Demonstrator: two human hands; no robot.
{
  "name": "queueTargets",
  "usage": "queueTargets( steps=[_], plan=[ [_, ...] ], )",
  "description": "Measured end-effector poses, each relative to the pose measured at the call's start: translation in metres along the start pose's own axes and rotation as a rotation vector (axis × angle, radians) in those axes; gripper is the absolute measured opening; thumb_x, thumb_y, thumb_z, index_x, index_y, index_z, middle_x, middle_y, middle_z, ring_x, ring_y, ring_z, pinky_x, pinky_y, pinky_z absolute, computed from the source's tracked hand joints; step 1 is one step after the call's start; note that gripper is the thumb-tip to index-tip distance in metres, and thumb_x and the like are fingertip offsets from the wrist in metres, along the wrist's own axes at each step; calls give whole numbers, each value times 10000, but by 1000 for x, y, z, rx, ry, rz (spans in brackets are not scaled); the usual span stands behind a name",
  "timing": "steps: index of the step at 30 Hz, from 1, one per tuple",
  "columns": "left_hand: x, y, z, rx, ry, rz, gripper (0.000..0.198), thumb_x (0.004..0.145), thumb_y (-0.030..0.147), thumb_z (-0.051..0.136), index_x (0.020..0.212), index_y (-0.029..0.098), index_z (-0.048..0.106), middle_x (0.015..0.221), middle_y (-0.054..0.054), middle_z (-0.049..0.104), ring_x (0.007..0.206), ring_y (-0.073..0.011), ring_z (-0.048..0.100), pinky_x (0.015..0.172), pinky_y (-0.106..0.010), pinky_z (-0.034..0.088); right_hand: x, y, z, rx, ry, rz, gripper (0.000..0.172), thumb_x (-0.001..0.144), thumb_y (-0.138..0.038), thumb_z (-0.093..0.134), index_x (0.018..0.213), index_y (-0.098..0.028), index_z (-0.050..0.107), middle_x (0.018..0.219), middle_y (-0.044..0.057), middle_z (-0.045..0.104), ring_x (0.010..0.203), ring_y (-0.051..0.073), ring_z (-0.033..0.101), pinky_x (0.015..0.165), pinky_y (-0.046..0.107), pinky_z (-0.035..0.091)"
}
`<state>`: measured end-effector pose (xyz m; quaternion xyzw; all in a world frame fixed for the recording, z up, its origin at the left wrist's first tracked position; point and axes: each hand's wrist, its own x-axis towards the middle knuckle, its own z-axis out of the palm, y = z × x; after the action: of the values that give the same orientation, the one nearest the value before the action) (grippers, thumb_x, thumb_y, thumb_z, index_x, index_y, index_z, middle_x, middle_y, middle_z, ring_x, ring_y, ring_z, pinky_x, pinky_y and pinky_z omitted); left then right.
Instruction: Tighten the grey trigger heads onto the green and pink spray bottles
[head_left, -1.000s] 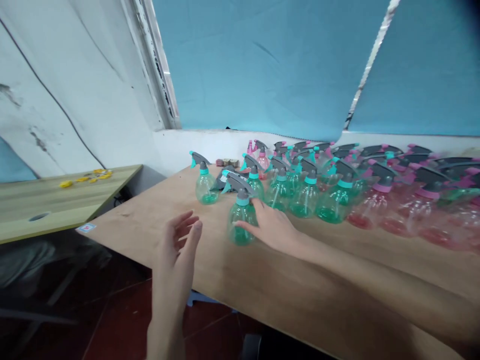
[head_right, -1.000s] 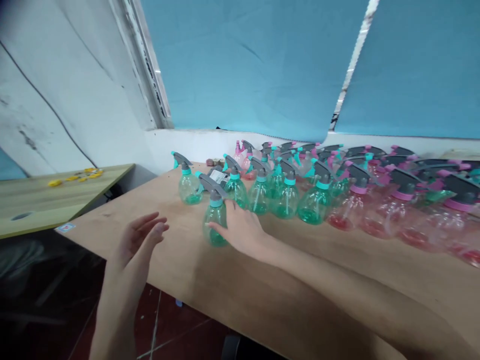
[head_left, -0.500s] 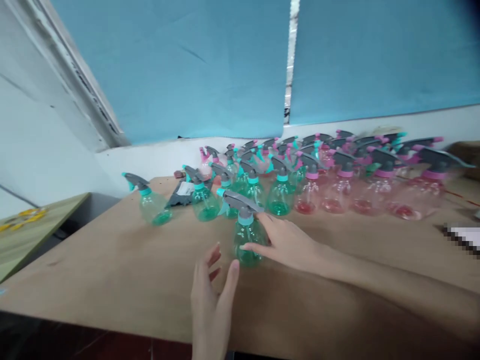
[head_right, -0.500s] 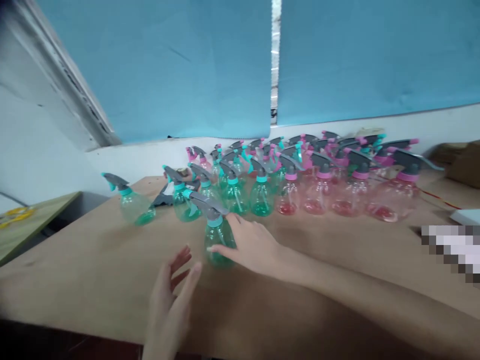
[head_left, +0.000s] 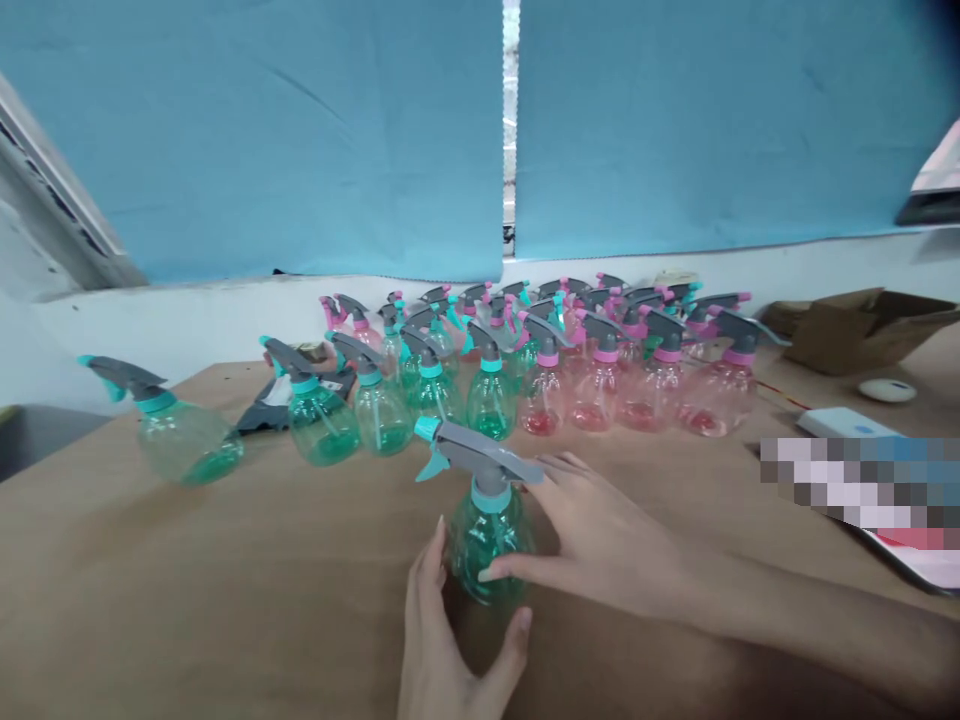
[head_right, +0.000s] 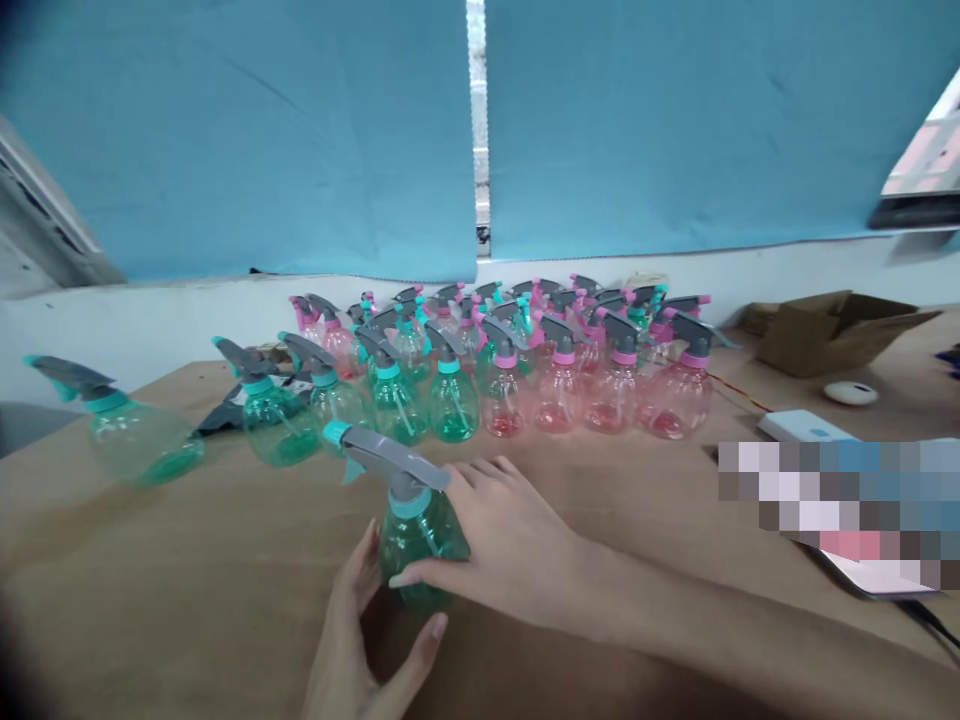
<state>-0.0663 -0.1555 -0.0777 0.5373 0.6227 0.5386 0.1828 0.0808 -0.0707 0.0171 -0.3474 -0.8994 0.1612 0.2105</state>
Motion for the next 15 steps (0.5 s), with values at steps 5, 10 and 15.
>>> queueTargets(
  steps=[5,10,15],
  plan=[
    [6,-4,-5,52,-162,53,680,816,317,581,1385,214,224,1367,-152,396,1210,-315,453,946,-502,415,-1,1,-3,55,17,10,731,707,-582,619,1318,-247,396,1105,75,617,1015,275,548,844,453,437],
    [8,-4,3,144,-190,118,615,840,337,543,1373,244,251,1352,-128,432,1214,-301,456,928,-488,442,6,11,-7,189,55,-68,658,709,-549,637,1292,-329,425,1196,30,567,1097,244,510,888,411,440],
    [8,-6,8,214,-229,205,621,821,338,561,1364,251,272,1296,-127,499,1153,-310,518,887,-489,475,16,23,-6,473,-12,-88,518,702,-451,683,1168,-298,515,1015,-3,602,905,175,579,758,307,504]
  ],
)
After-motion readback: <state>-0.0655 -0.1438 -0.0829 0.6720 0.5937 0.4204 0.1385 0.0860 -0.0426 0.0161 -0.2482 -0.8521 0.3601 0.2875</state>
